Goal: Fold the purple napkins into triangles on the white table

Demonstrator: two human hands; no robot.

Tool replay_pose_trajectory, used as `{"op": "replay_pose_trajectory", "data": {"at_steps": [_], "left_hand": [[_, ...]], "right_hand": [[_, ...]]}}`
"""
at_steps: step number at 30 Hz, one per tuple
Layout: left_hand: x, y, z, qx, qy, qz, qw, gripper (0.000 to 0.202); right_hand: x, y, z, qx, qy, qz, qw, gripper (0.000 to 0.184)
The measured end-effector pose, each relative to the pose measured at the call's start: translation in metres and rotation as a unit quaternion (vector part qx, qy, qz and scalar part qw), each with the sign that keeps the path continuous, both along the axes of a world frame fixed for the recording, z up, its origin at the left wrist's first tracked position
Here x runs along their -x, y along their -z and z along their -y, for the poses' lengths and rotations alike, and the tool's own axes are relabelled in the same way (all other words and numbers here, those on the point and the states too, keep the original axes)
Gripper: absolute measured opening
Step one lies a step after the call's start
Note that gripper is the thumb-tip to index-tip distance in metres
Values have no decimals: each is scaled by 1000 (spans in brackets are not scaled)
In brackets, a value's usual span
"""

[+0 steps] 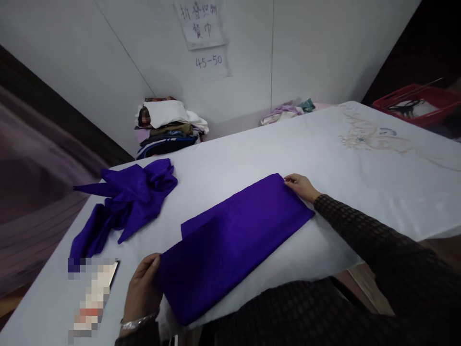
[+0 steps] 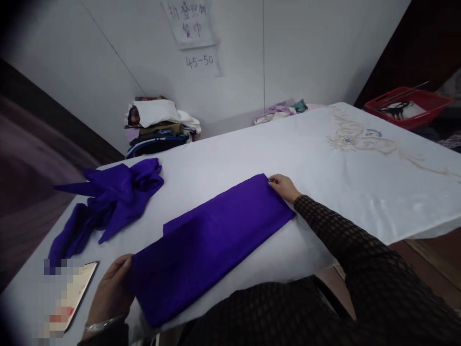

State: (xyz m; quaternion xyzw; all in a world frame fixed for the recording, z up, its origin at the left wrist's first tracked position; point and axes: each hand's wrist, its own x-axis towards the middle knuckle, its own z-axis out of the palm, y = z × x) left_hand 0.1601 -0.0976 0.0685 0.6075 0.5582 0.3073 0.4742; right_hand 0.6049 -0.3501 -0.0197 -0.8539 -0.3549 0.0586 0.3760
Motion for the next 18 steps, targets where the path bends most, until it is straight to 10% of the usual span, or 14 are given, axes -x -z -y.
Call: {"op": "replay_pose_trajectory", "data": {"at_steps": [5,18], "left_hand": [[-3,-13,7,138,0,96,986,38],[-12,-11,3,68,-4,20,998,42]], "right_hand": [[10,-13,-5,27,-60,54,996,23],[24,-21,-76,174,-114,72,975,9]]}}
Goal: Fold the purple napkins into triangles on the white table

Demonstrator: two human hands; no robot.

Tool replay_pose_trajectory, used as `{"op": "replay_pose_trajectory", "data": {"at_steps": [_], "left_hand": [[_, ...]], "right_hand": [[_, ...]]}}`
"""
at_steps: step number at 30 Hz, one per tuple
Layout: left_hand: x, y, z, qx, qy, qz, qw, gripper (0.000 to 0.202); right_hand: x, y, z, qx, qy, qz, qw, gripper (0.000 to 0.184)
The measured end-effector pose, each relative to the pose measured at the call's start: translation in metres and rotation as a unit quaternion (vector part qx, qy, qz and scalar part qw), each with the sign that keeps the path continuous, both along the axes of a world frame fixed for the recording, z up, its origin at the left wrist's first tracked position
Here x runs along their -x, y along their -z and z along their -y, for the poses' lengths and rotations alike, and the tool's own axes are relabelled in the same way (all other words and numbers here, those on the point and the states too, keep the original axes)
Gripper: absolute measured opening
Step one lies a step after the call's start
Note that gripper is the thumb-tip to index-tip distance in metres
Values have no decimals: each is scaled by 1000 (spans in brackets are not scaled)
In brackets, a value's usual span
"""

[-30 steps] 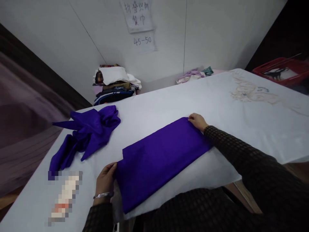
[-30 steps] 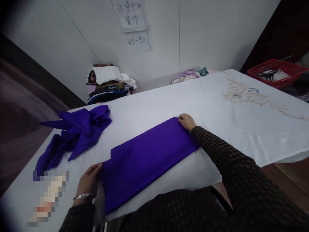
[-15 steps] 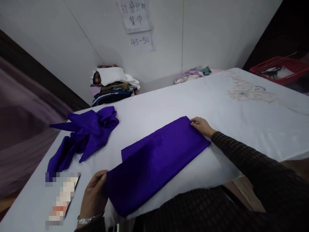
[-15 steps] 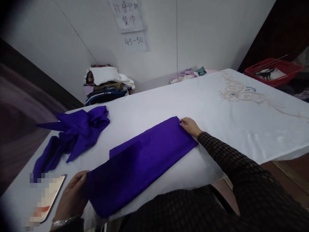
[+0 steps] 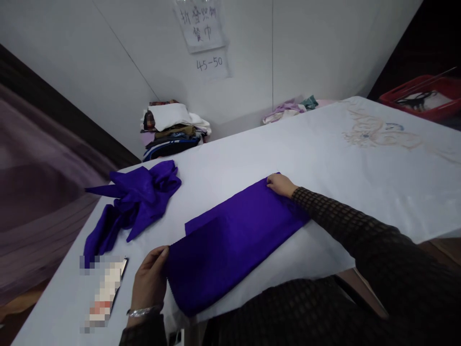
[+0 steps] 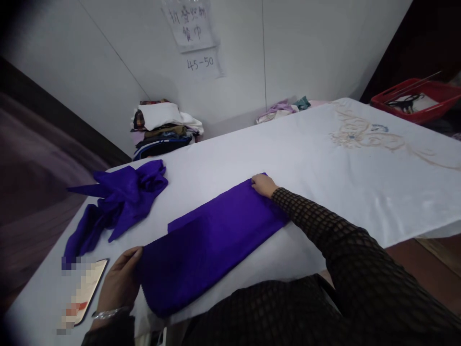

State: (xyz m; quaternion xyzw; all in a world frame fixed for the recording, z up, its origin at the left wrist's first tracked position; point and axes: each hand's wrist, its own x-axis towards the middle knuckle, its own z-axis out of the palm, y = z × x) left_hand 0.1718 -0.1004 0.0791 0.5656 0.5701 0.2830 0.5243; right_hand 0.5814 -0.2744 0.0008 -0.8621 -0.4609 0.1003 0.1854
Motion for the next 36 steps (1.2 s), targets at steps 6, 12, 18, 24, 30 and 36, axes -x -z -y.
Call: {"op": "replay_pose_trajectory", "data": {"at_steps": [6,12,18,24,30,36], "left_hand": [[-3,14,-13,-25,8,-50,998,42],[-10,32,-19,-13,53,-32,998,44],[-30,44,-34,-58,97,-49,992,41],[-54,50,-51,-128,103,-128,978,29],[-69,63,-67,-185,102,-202,956,21],[-70,75,-74,-209,127,-275,930,19]], "right_hand": [[9,-4,27,-58,-26,-16,998,8],[30,-8,80,-267,36,-195,943,11],[12,-9,81,-303,92,-340,885,21],[-20,7,50,-308,145,-307,889,26],[-40,26,31,-298,176,-248,905,27],[-47,31,28,-274,166,-204,925,30]]}}
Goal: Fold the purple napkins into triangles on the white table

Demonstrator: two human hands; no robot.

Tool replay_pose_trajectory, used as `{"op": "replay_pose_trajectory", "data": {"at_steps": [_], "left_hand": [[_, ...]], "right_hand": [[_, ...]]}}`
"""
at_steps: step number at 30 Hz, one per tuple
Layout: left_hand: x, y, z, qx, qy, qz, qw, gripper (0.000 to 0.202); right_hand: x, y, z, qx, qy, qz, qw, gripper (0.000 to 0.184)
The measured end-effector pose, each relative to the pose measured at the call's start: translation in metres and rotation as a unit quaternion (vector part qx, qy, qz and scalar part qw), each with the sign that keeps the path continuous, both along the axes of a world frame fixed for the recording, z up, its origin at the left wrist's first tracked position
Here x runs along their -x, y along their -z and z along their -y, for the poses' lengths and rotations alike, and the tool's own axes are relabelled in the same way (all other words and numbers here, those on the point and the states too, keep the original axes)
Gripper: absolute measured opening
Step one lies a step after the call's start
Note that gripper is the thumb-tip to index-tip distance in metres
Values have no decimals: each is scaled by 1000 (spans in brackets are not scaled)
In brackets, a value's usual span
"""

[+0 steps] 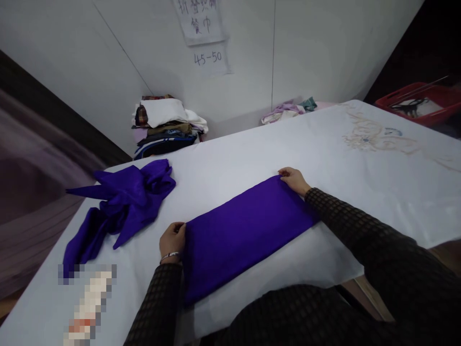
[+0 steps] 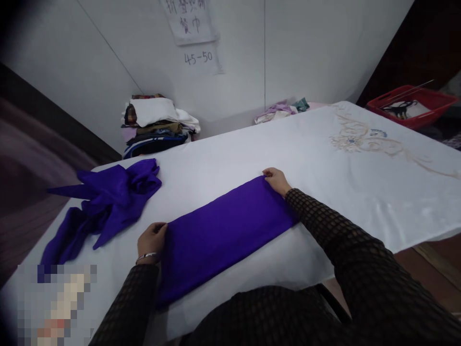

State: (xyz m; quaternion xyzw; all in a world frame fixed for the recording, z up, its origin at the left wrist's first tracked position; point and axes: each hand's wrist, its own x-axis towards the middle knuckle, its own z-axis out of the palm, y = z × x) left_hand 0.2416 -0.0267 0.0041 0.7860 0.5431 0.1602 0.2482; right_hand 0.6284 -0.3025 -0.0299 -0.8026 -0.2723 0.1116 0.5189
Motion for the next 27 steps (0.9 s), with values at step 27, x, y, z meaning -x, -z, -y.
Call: {"op": "replay_pose_trajectory", "data": {"at_steps": [27], "left_hand": [[-2,-5,-7,30,43,-70,996,22]], "right_hand": [[-1,-21,-9,231,-2,97,968,41]]}}
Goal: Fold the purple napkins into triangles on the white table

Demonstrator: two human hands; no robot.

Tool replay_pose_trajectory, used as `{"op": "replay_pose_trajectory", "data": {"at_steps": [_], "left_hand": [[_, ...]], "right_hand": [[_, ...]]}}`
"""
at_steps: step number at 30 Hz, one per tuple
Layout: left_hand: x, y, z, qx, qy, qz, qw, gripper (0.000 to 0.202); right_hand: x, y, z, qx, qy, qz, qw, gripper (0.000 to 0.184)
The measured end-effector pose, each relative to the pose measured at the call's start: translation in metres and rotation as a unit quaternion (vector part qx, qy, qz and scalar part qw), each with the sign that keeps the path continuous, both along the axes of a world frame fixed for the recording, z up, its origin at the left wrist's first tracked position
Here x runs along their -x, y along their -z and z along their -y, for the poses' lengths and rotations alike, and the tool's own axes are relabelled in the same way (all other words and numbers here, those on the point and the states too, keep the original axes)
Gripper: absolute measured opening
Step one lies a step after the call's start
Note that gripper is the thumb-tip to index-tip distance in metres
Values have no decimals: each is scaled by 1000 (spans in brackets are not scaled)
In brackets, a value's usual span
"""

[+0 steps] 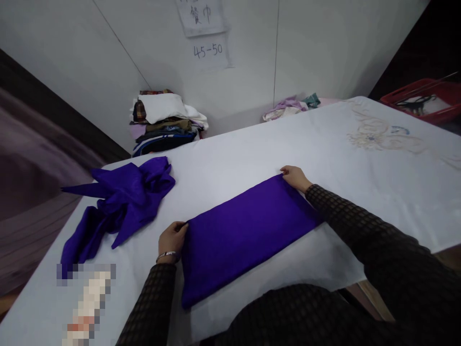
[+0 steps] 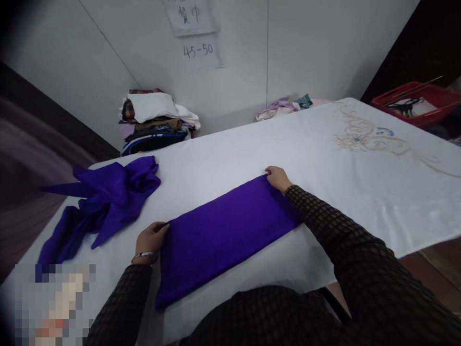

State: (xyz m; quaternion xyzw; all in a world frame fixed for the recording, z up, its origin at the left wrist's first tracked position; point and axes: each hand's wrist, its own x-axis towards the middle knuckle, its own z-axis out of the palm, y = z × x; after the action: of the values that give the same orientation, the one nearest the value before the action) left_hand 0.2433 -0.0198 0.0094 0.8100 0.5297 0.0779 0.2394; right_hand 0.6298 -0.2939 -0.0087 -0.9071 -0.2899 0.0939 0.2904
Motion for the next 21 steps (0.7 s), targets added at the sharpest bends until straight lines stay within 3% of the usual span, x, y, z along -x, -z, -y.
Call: {"op": "replay_pose_trajectory", "data": {"at_steps": [12,18,21], "left_hand": [[0,4,3,-26,19,2,999,19],[9,-5,23,10,19,123,992,20],[24,-10,41,29,87,177,980,19]], "right_hand": [[1,-5,-1,48,-21,25,998,29],[-4,1,8,28,-49,27,998,27],[-7,5,19,-3,-59,13,998,27]]}}
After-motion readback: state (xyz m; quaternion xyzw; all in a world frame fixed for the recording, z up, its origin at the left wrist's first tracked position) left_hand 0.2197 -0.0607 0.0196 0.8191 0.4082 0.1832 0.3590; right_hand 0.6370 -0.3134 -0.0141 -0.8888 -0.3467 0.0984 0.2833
